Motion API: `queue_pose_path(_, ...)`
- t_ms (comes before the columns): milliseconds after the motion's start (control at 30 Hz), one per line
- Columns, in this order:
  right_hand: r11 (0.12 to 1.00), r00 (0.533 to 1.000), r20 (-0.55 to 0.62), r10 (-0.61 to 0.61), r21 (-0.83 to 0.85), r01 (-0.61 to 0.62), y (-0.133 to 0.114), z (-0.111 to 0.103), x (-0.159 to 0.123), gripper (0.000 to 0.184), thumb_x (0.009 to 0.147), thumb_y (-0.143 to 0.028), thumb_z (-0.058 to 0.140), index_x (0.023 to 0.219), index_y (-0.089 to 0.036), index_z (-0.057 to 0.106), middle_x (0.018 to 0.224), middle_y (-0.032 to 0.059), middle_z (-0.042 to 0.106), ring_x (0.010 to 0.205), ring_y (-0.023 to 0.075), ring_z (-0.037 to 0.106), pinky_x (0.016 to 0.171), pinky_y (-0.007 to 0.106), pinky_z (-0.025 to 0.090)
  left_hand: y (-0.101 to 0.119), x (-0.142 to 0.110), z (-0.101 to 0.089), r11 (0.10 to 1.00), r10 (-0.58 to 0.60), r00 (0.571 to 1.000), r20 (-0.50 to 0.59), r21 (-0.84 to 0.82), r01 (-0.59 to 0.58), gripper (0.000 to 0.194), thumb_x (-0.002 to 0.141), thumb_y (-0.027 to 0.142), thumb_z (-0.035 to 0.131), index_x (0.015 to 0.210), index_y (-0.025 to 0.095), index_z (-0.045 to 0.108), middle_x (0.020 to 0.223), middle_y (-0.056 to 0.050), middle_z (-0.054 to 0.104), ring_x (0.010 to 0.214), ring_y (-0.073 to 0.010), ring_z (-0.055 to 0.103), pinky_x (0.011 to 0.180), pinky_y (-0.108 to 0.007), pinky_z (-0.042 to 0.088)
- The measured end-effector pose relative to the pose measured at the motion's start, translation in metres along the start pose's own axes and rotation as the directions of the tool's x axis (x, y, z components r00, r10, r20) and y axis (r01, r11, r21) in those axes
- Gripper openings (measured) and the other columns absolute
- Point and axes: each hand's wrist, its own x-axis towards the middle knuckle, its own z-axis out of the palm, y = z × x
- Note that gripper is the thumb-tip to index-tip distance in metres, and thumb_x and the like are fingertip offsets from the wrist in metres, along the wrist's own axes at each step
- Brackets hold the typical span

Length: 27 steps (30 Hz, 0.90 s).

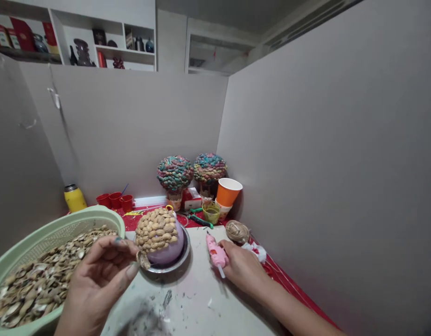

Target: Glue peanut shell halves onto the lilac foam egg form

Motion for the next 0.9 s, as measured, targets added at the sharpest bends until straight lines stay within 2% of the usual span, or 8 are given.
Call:
queue_pose_path(133, 0.999, 0.995, 0.089, -0.038, 0.02, 0.037, 0.009, -0.003, -0.003, 0.026, 0.072, -0.028, 0.067, 0.096, -0.017, 0.065, 0.094, 0.0116, 0.07, 0.084, 0.0287, 0.066, 0.064, 0.03, 0.038, -0.001, 0.002, -0.002, 0.997, 0.076, 0.996, 0.041, 0.025, -0.077, 0.026, 0.072, 0.02, 0.081, 0.091, 0.025, 0.064, 0.085, 0.001, 0.074, 0.081, -0.0135, 0.071, 0.072, -0.014, 0.057)
queue_pose_path(267, 0.987, 0.987, 0.098, -0.128, 0.105, 0.118, 0.006, -0.022, -0.006, 0.033, 0.076, -0.03, 0.066, 0.107, -0.019, 0.065, 0.105, 0.0118, 0.069, 0.095, 0.0291, 0.065, 0.078, 0.035, 0.046, -0.002, 0.005, -0.003, 0.993, 0.107, 0.993, 0.045, 0.033, -0.109, 0.026, 0.071, 0.02, 0.081, 0.091, 0.024, 0.064, 0.085, 0.001, 0.073, 0.081, -0.0139, 0.072, 0.073, -0.015, 0.058)
queue_pose_path(367, 0.95, 0.971, 0.019, -0.237, 0.215, 0.227, -0.011, -0.04, 0.006, 0.039, 0.087, -0.038, 0.058, 0.122, -0.021, 0.058, 0.125, 0.0118, 0.062, 0.114, 0.027, 0.057, 0.095, 0.037, 0.043, -0.003, 0.006, -0.004, 0.992, 0.12, 0.991, 0.054, 0.043, -0.122, 0.025, 0.073, 0.02, 0.08, 0.092, 0.025, 0.064, 0.085, 0.002, 0.073, 0.081, -0.013, 0.072, 0.073, -0.014, 0.058)
queue_pose_path(433, 0.83, 0.934, -0.106, -0.34, 0.434, 0.351, -0.027, -0.045, 0.023, 0.042, 0.087, -0.042, 0.061, 0.124, -0.021, 0.056, 0.126, 0.0119, 0.06, 0.116, 0.0268, 0.055, 0.098, 0.04, 0.042, -0.003, 0.007, -0.004, 0.99, 0.127, 0.99, 0.062, 0.057, -0.13, 0.023, 0.074, 0.021, 0.079, 0.092, 0.025, 0.064, 0.085, 0.002, 0.073, 0.081, -0.0124, 0.072, 0.072, -0.012, 0.057)
queue_pose_path(567, 0.697, 0.883, -0.223, -0.414, 0.546, 0.465, -0.059, -0.036, 0.073, 0.045, 0.088, -0.049, 0.057, 0.121, -0.019, 0.054, 0.127, 0.0132, 0.058, 0.118, 0.0258, 0.054, 0.102, 0.042, 0.039, -0.003, 0.008, -0.005, 0.989, 0.122, 0.991, 0.052, 0.083, -0.126, 0.023, 0.075, 0.021, 0.079, 0.092, 0.026, 0.064, 0.084, 0.003, 0.074, 0.081, -0.0129, 0.073, 0.069, -0.011, 0.057)
queue_pose_path(733, 0.589, 0.821, -0.109, -0.56, 0.645, 0.488, -0.08, -0.019, 0.12, 0.073, 0.081, -0.055, 0.064, 0.141, -0.019, 0.042, 0.148, 0.013, 0.042, 0.135, 0.0268, 0.04, 0.111, 0.043, 0.03, -0.008, 0.008, -0.01, 0.99, 0.087, 0.996, 0.022, 0.112, -0.089, 0.027, 0.074, 0.022, 0.08, 0.094, 0.029, 0.063, 0.087, 0.004, 0.074, 0.084, -0.0137, 0.074, 0.074, -0.013, 0.058)
queue_pose_path(833, 0.577, 0.801, 0.004, -0.599, 0.695, 0.428, -0.084, -0.014, 0.132, 0.077, 0.077, -0.052, 0.071, 0.142, -0.021, 0.044, 0.145, 0.0103, 0.047, 0.132, 0.0271, 0.044, 0.11, 0.041, 0.034, -0.01, 0.007, -0.013, 0.977, 0.105, 0.994, 0.005, 0.185, -0.104, 0.025, 0.075, 0.023, 0.079, 0.093, 0.028, 0.063, 0.087, 0.003, 0.074, 0.083, -0.0148, 0.074, 0.074, -0.013, 0.059)
queue_pose_path(900, 0.591, 0.818, 0.057, -0.573, 0.72, 0.364, -0.084, -0.011, 0.136, 0.076, 0.077, -0.05, 0.071, 0.142, -0.021, 0.045, 0.142, 0.0105, 0.051, 0.129, 0.0273, 0.048, 0.108, 0.041, 0.036, -0.01, 0.007, -0.013, 0.962, 0.127, 0.992, 0.001, 0.244, -0.123, 0.023, 0.076, 0.023, 0.077, 0.094, 0.028, 0.063, 0.088, 0.002, 0.074, 0.082, -0.0152, 0.074, 0.073, -0.014, 0.059)
